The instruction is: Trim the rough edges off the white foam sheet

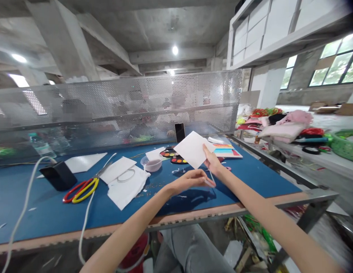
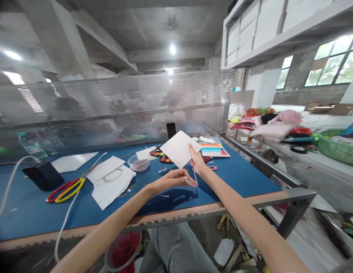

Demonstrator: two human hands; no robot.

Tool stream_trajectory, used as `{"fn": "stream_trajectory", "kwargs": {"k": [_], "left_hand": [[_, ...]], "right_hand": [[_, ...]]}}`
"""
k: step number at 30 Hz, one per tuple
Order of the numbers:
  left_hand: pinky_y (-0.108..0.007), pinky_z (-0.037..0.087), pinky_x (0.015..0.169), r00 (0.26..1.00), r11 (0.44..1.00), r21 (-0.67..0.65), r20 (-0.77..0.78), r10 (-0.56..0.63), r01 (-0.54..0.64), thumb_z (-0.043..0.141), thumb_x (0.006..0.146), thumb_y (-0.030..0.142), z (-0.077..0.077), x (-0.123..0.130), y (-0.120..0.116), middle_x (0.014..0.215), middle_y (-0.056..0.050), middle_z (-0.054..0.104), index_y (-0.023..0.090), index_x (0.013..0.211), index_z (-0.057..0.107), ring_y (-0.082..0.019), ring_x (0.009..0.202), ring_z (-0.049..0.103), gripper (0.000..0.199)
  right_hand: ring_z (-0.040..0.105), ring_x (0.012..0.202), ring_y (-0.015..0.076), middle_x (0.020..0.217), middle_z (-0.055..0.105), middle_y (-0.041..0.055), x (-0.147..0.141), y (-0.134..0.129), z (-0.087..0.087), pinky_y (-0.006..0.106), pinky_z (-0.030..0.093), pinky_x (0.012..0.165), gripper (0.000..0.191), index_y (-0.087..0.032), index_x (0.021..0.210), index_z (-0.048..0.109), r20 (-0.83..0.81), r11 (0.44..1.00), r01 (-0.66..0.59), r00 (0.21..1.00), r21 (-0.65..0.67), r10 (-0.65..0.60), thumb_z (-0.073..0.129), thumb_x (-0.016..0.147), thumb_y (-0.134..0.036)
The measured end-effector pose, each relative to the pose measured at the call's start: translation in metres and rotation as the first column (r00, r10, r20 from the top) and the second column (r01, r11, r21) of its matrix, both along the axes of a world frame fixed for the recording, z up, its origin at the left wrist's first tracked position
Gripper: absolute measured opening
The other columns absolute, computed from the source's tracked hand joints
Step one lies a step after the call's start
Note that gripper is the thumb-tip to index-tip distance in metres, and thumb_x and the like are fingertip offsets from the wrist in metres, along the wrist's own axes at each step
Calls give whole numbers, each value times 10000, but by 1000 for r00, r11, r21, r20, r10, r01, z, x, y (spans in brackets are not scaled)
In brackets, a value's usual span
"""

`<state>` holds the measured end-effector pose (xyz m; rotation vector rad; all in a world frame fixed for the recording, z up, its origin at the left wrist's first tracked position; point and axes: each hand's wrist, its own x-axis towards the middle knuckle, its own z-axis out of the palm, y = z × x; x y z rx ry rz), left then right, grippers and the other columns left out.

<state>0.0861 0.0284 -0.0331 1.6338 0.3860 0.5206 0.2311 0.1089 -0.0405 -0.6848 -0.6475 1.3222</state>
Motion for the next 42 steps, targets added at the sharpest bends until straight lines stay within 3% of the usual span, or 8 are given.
{"fn": "stream_trajectory", "kwargs": {"k": [3,17,22,24,28,31,35,42], "left_hand": [[-426,492,930,981,977,-143,-91,-171,157,728,789,465,4,-3,-2,961,-151,710,140,877,576,-263,982,679,370],[-275,489,735,947,933,272,-151,285,-237,834,630,422,3,-18,18,781,-86,707,115,748,738,-178,754,644,342],[-232,457,628,959,933,326,-180,220,-153,718,779,443,5,-15,13,854,-80,717,136,957,714,-157,728,626,354],[-253,467,677,938,821,537,-148,315,-191,590,884,447,4,-15,12,819,-83,715,147,934,720,-164,743,624,331],[-294,439,767,758,202,917,145,636,-345,478,951,374,5,-19,17,694,-68,658,185,880,736,-174,713,597,327],[-282,414,698,508,-63,917,274,816,-394,471,958,339,10,-30,28,655,-53,641,190,1027,714,-179,653,596,293],[-267,378,629,252,-86,906,205,946,-414,525,939,303,14,-44,40,685,-33,670,202,1175,655,-199,664,631,287],[-282,407,680,253,-94,873,239,937,-478,540,932,279,8,-53,51,884,-52,736,246,1054,725,-221,791,667,224]], "right_hand": [[711,890,152,961,746,22,3,1,3,296,590,848,197,-192,1089,621,-56,998,-57,997,-40,54,532,950,-298],[697,957,221,970,741,84,8,3,-1,375,579,873,354,-162,1075,635,95,998,-52,994,47,48,543,907,-460],[703,925,212,1014,733,75,7,2,-2,352,586,853,395,-163,1083,637,138,999,14,990,49,-21,575,882,-497],[704,916,212,1013,732,71,7,2,-3,344,590,838,403,-161,1075,643,161,998,35,986,45,-41,585,872,-505],[700,918,204,1040,726,69,7,2,-4,314,592,800,378,-152,1053,651,176,997,67,982,38,-73,624,848,-469],[692,944,204,1072,719,61,5,0,-3,311,578,823,355,-156,1036,666,203,994,92,974,61,-103,650,826,-442],[673,1007,210,1097,714,54,1,-4,-3,311,541,893,338,-161,1018,691,290,987,104,947,120,-135,661,814,-428],[670,1017,214,1101,713,51,0,-4,-5,290,538,869,369,-166,1019,689,332,988,90,935,125,-127,683,788,-453]]}}
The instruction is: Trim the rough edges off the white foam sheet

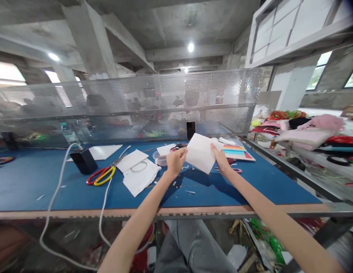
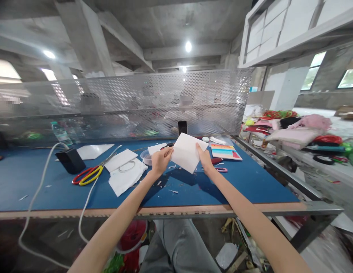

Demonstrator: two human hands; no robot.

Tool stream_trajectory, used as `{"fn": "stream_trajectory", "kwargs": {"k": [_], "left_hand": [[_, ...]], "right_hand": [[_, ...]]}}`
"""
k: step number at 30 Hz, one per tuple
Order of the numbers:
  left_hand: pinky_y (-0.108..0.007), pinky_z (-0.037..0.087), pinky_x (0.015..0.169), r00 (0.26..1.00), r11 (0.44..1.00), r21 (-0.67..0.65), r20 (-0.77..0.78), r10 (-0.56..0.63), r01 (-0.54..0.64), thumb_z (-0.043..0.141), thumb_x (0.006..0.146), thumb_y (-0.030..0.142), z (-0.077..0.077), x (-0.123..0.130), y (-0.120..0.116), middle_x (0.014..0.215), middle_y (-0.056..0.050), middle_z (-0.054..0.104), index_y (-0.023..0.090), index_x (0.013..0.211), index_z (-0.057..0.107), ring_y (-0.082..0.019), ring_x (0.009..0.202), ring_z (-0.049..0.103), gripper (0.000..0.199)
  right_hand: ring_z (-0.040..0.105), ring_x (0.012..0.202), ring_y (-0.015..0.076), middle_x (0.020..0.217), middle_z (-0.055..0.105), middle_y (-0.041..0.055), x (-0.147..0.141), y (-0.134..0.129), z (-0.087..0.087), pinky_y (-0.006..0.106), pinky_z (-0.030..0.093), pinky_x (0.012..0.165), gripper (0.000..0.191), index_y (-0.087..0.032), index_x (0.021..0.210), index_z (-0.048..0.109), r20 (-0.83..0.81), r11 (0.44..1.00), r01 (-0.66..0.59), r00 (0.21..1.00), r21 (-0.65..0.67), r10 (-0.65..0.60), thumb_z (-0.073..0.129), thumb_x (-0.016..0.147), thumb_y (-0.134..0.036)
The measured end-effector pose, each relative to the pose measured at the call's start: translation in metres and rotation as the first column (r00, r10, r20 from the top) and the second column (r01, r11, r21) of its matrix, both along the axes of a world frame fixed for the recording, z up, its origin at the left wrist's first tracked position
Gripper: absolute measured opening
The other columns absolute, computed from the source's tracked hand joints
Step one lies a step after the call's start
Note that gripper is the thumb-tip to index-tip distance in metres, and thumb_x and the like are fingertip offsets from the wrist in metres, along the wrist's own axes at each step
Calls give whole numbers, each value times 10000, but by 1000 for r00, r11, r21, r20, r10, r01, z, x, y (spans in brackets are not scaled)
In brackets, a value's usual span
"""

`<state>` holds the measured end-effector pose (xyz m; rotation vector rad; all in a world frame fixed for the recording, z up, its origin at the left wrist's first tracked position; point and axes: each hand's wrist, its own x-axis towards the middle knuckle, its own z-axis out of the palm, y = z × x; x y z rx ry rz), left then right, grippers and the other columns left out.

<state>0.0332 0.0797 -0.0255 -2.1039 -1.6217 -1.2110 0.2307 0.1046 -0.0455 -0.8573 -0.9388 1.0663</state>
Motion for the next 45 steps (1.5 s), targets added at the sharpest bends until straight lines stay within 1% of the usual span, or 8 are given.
{"fn": "stream_trajectory", "kwargs": {"k": [9,14,23,30,35,41,43,45], "left_hand": [[-295,377,630,962,992,100,-256,97,-74,450,954,228,-2,-4,5,708,-81,684,193,936,703,-223,678,630,256],[-302,399,626,912,986,162,-409,19,51,344,932,94,2,-3,3,636,-97,610,117,962,644,-216,630,597,303],[-285,375,599,895,989,147,-441,61,4,406,922,115,-12,14,-8,619,-73,615,137,1012,629,-202,624,604,242],[-269,400,654,968,970,105,-145,-204,220,371,983,239,-12,25,-16,762,-54,624,180,949,568,-172,703,588,209],[-255,466,738,807,890,87,389,-444,448,354,988,306,-8,25,-8,983,-68,618,186,929,475,-124,769,577,180],[-343,496,874,477,699,66,685,-551,712,546,893,492,-9,36,-9,944,-82,685,184,858,471,-175,863,662,319],[-357,509,860,385,588,-5,760,-523,809,635,821,544,-8,38,-14,903,-90,704,175,845,495,-195,842,676,395],[-366,511,866,313,394,-118,820,-479,912,685,787,542,-7,39,-22,931,-116,713,163,864,529,-220,890,683,418]], "right_hand": [[677,977,208,1061,723,50,-2,-2,0,301,539,857,379,-167,1054,675,8,998,-43,999,48,42,675,796,-445],[679,949,224,1026,728,67,-1,-6,0,318,549,832,408,-150,1006,685,-6,999,3,1000,51,-2,674,777,-488],[659,1001,228,1039,721,96,-7,-11,1,303,543,839,422,-135,959,690,-12,981,169,986,94,-168,655,785,-518],[655,1024,225,1121,697,95,-1,-4,1,330,546,869,411,-141,1017,676,-80,986,143,987,82,-136,651,801,-491],[643,1056,237,1104,704,95,-4,-9,2,333,528,903,427,-138,1007,693,7,990,108,994,93,-109,663,787,-503],[660,1004,244,1071,713,103,-3,-5,0,327,553,833,474,-134,976,690,11,985,155,988,78,-156,648,776,-562],[666,984,240,1066,713,104,-3,-3,0,319,559,809,479,-133,972,689,-6,983,165,986,81,-165,641,779,-569],[672,962,240,1044,717,105,-2,-1,-1,313,565,778,489,-129,964,691,-7,981,177,984,77,-177,639,777,-578]]}}
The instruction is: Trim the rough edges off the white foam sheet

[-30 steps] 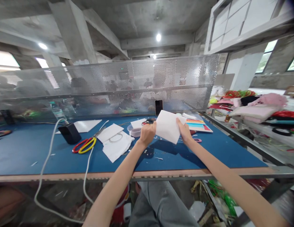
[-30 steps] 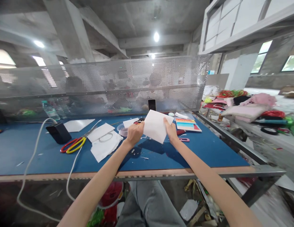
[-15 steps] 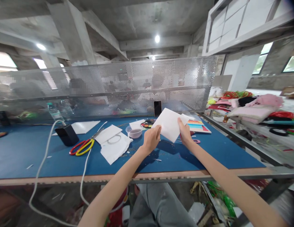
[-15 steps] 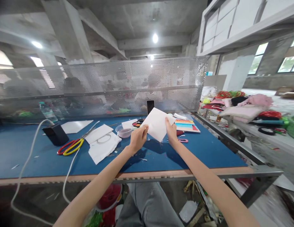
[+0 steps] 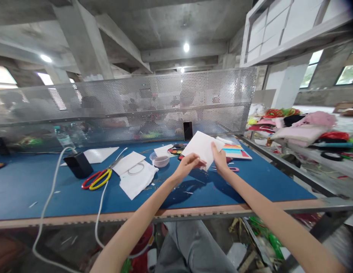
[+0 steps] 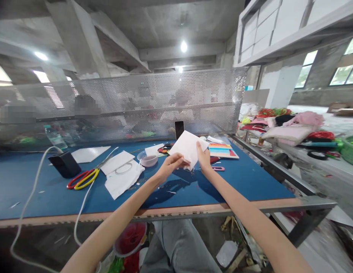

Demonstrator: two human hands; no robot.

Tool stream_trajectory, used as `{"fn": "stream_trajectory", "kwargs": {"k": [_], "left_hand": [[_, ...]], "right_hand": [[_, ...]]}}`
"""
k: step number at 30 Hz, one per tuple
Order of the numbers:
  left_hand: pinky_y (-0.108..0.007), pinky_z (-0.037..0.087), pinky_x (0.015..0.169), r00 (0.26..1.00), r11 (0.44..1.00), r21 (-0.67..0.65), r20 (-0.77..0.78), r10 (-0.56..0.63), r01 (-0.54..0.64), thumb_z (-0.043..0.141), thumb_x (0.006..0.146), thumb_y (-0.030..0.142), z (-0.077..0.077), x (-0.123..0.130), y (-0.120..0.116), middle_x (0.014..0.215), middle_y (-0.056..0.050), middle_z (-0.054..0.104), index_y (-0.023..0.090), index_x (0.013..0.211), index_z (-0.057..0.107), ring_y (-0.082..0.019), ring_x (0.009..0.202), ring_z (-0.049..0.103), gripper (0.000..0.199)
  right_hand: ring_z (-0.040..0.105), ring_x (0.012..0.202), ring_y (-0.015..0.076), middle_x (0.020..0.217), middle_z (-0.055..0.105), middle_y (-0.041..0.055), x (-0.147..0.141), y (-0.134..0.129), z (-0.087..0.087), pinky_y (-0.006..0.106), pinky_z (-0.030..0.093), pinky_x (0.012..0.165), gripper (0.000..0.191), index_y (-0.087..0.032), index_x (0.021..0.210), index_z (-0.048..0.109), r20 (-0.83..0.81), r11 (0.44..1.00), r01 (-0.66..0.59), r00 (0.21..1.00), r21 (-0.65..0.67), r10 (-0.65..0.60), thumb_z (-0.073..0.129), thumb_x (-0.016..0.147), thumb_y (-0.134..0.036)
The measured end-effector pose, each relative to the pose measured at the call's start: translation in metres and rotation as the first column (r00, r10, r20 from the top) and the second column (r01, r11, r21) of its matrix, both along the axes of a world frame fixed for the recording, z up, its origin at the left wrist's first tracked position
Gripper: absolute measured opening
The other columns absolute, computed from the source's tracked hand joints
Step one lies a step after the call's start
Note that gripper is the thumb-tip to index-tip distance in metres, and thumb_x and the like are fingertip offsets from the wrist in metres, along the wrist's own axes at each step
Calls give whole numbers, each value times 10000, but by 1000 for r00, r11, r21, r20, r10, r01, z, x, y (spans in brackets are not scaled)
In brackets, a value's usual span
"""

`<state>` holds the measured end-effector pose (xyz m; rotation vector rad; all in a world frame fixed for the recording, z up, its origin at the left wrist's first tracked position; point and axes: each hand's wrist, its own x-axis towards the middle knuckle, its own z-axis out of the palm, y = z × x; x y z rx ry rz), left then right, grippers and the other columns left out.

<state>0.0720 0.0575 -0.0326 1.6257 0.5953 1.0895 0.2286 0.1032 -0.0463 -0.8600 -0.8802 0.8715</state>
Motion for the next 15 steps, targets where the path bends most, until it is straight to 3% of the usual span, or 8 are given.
{"fn": "stream_trajectory", "kwargs": {"k": [3,6,7,8,9,12,13,15], "left_hand": [[-360,498,910,919,908,-230,-105,-381,350,726,777,496,2,1,-15,998,-136,711,156,908,580,-237,988,673,392],[-355,504,908,641,646,-479,-202,-740,595,778,725,477,7,2,-26,939,-121,722,156,886,628,-254,971,681,390],[-358,514,889,545,567,-538,-221,-809,624,789,709,477,9,2,-28,900,-116,724,154,879,642,-264,955,685,394],[-352,530,846,489,531,-568,-243,-838,629,797,696,478,11,1,-29,866,-112,724,150,881,658,-268,923,691,401],[-333,543,780,495,553,-560,-271,-826,616,798,692,480,12,0,-29,847,-107,723,145,892,673,-258,866,699,409],[-234,488,571,739,825,-344,-377,-558,448,766,721,495,15,-6,-21,836,-93,719,134,894,721,-161,645,657,403],[-219,470,566,798,892,-256,-403,-448,372,758,728,494,14,-8,-18,851,-93,720,133,876,736,-145,644,643,390],[-224,480,676,845,953,-124,-440,-303,277,751,732,489,12,-12,-11,869,-99,722,135,809,755,-167,774,652,363]], "right_hand": [[676,952,240,1026,720,105,2,2,-2,306,572,753,502,-128,976,691,4,1000,14,1000,-8,-14,635,779,-586],[666,1008,228,1064,713,99,5,6,-4,293,569,812,475,-134,1001,683,-26,1000,26,999,-11,-26,639,793,-559],[663,1024,224,1073,711,97,6,8,-5,292,569,830,460,-137,1004,679,-46,999,32,998,-16,-32,642,798,-547],[663,1032,221,1077,710,94,7,10,-5,294,571,840,444,-142,1007,673,-71,999,28,997,-22,-30,645,802,-535],[665,1033,217,1076,711,89,8,12,-5,297,575,844,427,-148,1014,666,-100,1000,10,995,-28,-12,647,807,-521],[679,1013,203,1062,719,69,10,16,-4,304,585,854,366,-166,1038,645,-207,993,-114,973,-34,104,639,831,-468],[685,1000,200,1051,722,66,11,16,-4,310,588,856,348,-170,1040,639,-235,986,-161,961,-37,148,631,841,-455],[692,983,201,1034,728,64,12,16,-3,324,592,856,324,-176,1036,632,-256,970,-240,941,-37,223,599,865,-449]]}}
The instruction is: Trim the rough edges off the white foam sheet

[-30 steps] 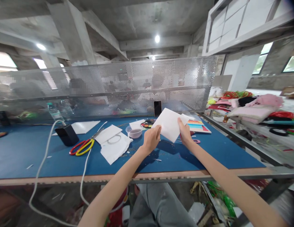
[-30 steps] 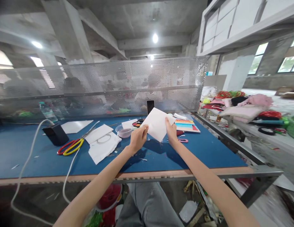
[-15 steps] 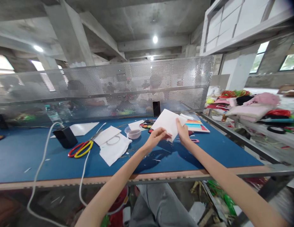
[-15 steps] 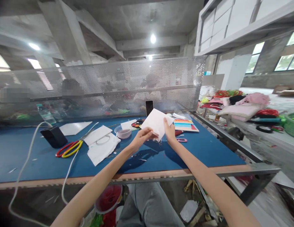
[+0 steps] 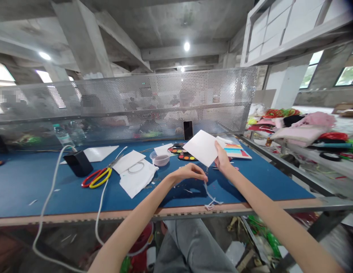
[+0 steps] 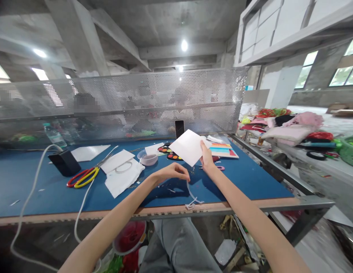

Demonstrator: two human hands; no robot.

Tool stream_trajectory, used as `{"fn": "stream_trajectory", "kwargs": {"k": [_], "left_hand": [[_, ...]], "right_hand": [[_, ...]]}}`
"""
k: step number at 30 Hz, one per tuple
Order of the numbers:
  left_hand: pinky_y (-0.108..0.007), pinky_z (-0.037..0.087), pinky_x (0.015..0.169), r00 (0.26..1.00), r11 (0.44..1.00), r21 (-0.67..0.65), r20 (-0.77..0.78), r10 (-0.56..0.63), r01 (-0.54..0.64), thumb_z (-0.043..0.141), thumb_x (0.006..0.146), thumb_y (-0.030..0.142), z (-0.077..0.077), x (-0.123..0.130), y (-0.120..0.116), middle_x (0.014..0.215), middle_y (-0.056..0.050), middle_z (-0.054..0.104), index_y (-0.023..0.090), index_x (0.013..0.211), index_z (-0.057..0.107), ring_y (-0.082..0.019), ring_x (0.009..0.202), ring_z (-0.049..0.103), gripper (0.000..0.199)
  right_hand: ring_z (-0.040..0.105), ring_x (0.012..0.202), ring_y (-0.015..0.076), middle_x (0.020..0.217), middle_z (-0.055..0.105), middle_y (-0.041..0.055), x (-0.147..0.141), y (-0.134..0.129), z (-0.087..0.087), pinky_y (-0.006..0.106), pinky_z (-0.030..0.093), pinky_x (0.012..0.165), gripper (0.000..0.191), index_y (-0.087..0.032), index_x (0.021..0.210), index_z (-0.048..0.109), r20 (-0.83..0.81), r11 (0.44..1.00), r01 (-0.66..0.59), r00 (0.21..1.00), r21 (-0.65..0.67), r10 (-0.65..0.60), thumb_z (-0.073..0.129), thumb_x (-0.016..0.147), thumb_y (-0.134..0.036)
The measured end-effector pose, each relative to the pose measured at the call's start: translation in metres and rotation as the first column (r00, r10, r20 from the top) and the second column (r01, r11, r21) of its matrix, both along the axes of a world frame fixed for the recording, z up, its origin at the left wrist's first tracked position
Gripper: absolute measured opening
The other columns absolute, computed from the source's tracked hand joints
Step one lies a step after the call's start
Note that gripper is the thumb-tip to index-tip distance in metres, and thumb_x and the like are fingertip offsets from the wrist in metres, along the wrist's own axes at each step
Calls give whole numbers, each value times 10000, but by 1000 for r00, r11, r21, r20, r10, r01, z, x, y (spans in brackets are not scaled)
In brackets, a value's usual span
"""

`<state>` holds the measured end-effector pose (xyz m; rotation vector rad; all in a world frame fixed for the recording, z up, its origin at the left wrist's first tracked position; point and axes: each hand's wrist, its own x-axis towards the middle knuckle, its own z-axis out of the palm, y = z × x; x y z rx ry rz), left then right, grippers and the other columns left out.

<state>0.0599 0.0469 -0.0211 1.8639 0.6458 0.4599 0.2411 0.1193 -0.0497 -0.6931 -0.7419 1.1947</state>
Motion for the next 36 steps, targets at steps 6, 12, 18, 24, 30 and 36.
{"fn": "stream_trajectory", "kwargs": {"k": [6,12,18,24,30,36], "left_hand": [[-330,413,980,982,987,-1,94,162,-163,750,728,506,-13,1,15,1062,-116,708,159,1009,744,-260,1079,609,446],[-341,510,792,822,909,-361,439,364,-210,420,745,837,-7,-8,27,901,-165,710,102,943,713,-270,861,664,816],[-317,525,721,782,831,-485,391,486,-274,557,789,685,-4,-26,36,876,-145,720,87,978,690,-256,791,676,641],[-312,548,760,650,724,-480,348,676,-496,758,735,238,-9,-22,42,949,-125,731,106,1026,670,-228,806,693,331],[-319,568,819,380,634,-571,510,772,-522,704,781,217,-4,-26,49,1012,-119,724,112,1056,639,-233,907,692,301],[-337,577,798,408,650,-548,508,759,-527,750,741,271,-7,-26,49,1021,-134,719,107,1055,645,-258,916,689,370]], "right_hand": [[683,1014,207,1063,723,63,3,-1,-1,344,588,858,339,-195,1050,617,70,995,-95,993,9,94,515,902,-483],[702,881,221,1016,727,87,3,-2,3,347,606,742,277,-173,974,641,82,995,-41,995,-92,49,605,839,-413],[664,757,249,818,723,97,1,-12,3,327,539,635,432,-130,774,692,537,994,96,836,58,-112,767,634,-533],[642,853,247,880,710,109,-1,-17,9,325,510,705,627,-124,903,679,580,950,143,764,278,-284,508,771,-712],[627,945,221,1003,702,81,-4,-27,10,314,500,821,404,-191,953,716,596,882,69,712,467,-371,554,844,-545],[609,841,195,954,688,52,-3,-25,6,284,505,710,267,-221,972,739,603,875,75,697,479,-389,647,800,-402]]}}
